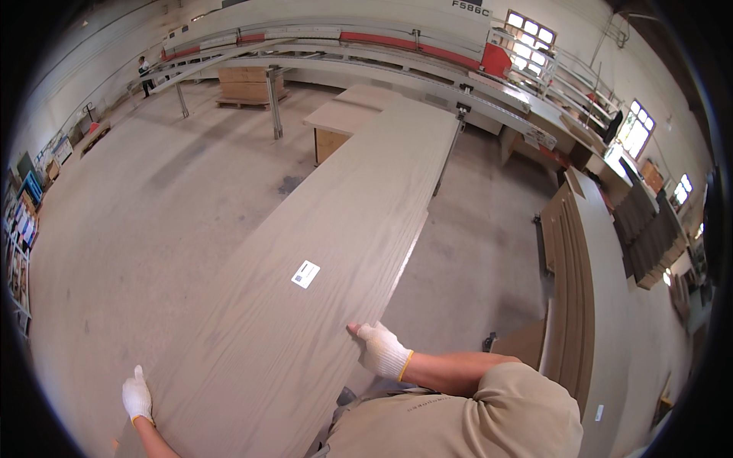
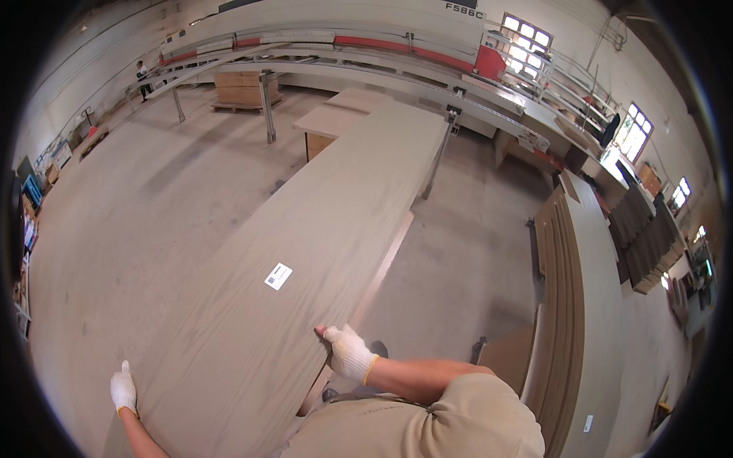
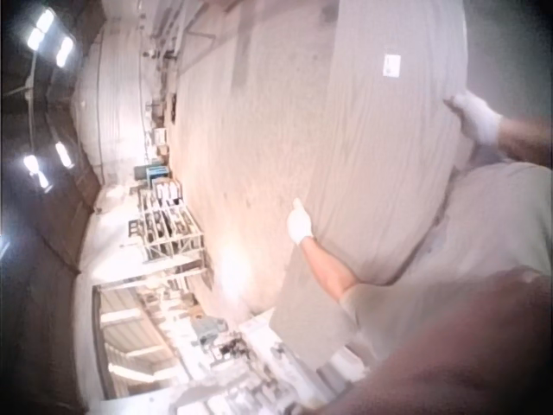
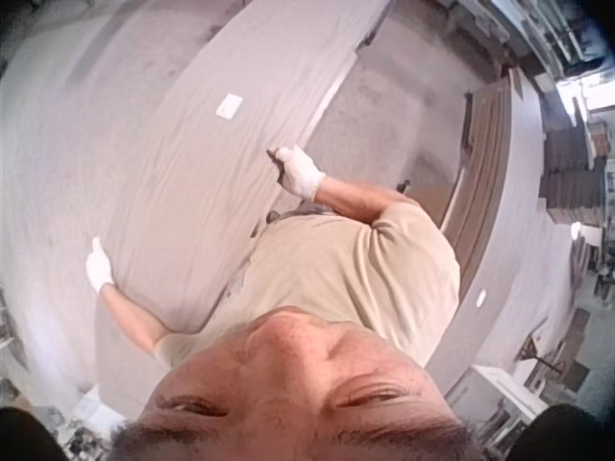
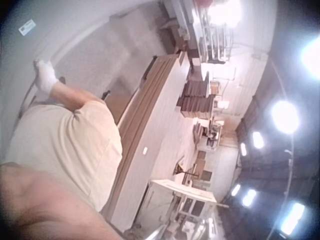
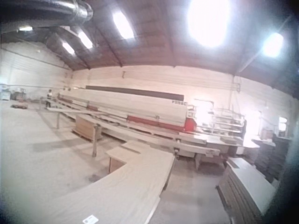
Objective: The person repeatedly lifts large rectangular wood panels from a stack and places them onto a work table. The person handles each panel with gloved hands, aligns it on the table, and returns to the stack to repeat the process.
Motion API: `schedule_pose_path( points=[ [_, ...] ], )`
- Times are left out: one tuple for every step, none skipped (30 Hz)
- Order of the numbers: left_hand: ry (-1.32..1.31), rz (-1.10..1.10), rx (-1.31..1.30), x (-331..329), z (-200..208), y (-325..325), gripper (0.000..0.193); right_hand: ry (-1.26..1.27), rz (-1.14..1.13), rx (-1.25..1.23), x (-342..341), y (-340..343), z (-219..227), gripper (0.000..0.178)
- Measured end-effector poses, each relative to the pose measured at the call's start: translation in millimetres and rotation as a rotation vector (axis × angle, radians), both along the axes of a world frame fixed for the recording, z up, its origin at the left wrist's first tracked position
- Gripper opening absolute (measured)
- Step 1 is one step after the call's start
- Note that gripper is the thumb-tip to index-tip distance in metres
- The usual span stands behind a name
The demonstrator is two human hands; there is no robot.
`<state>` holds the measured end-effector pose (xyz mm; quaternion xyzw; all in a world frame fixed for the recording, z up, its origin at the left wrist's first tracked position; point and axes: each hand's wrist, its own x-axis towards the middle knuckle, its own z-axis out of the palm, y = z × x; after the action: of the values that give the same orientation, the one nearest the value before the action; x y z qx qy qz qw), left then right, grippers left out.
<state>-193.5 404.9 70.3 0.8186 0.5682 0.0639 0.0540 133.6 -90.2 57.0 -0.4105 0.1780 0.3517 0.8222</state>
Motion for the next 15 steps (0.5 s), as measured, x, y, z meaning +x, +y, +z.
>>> schedule_pose_path(
  points=[
    [0.001, -0.007, 0.005, 5, 1, 2, 0.075, -0.063, 0.08, -0.068, -1, -3, -8, 0.038],
    [0.038, -0.012, -0.013, 10, 3, 1, 0.073, -0.124, 0.159, -0.137, 0, -7, -14, 0.041],
    [0.076, -0.018, -0.032, 14, 7, -1, 0.072, -0.212, 0.341, -0.269, 7, -20, -18, 0.036],
    [0.112, -0.008, -0.051, 13, 9, -3, 0.07, -0.316, 0.538, -0.388, 13, -24, -3, 0.032],
    [0.091, -0.092, -0.027, 8, 14, -2, 0.068, -0.444, 0.855, -0.567, 26, -28, 46, 0.028],
    [0.073, -0.202, -0.016, 18, 18, -2, 0.066, -0.864, 1.17, -0.817, 50, -52, 42, 0.04],
    [0.068, -0.282, 0.003, 13, 26, -2, 0.063, -0.677, 1.26, -1.015, 67, -47, 68, 0.035],
    [0.065, -0.356, -0.013, 12, 18, 1, 0.052, -0.864, 1.253, -1.158, 83, -48, 80, 0.035],
    [-0.053, -0.285, -0.086, 17, -4, -6, 0.049, -0.848, 1.025, -1.123, 94, -54, 95, 0.033],
    [-0.183, -0.227, -0.152, 37, -27, -8, 0.047, -0.887, 0.836, -1.066, 116, -70, 76, 0.031],
    [-0.066, -0.076, -0.204, 63, -28, -28, 0.053, -0.997, 0.779, -1.125, 129, -67, 92, 0.03],
    [0.238, -0.187, -0.13, 60, -54, -20, 0.067, -1.096, 0.712, -1.184, 136, -56, 93, 0.03],
    [0.214, -0.079, -0.101, 78, -48, -39, 0.073, -1.069, 0.661, -1.297, 138, -43, 101, 0.029],
    [0.138, 0.026, -0.093, 92, -39, -50, 0.074, -1.112, 0.629, -1.309, 154, -41, 86, 0.037],
    [0.084, 0.088, -0.118, 92, -41, -43, 0.076, -1.138, 0.577, -1.314, 161, -28, 80, 0.037]
  ],
)
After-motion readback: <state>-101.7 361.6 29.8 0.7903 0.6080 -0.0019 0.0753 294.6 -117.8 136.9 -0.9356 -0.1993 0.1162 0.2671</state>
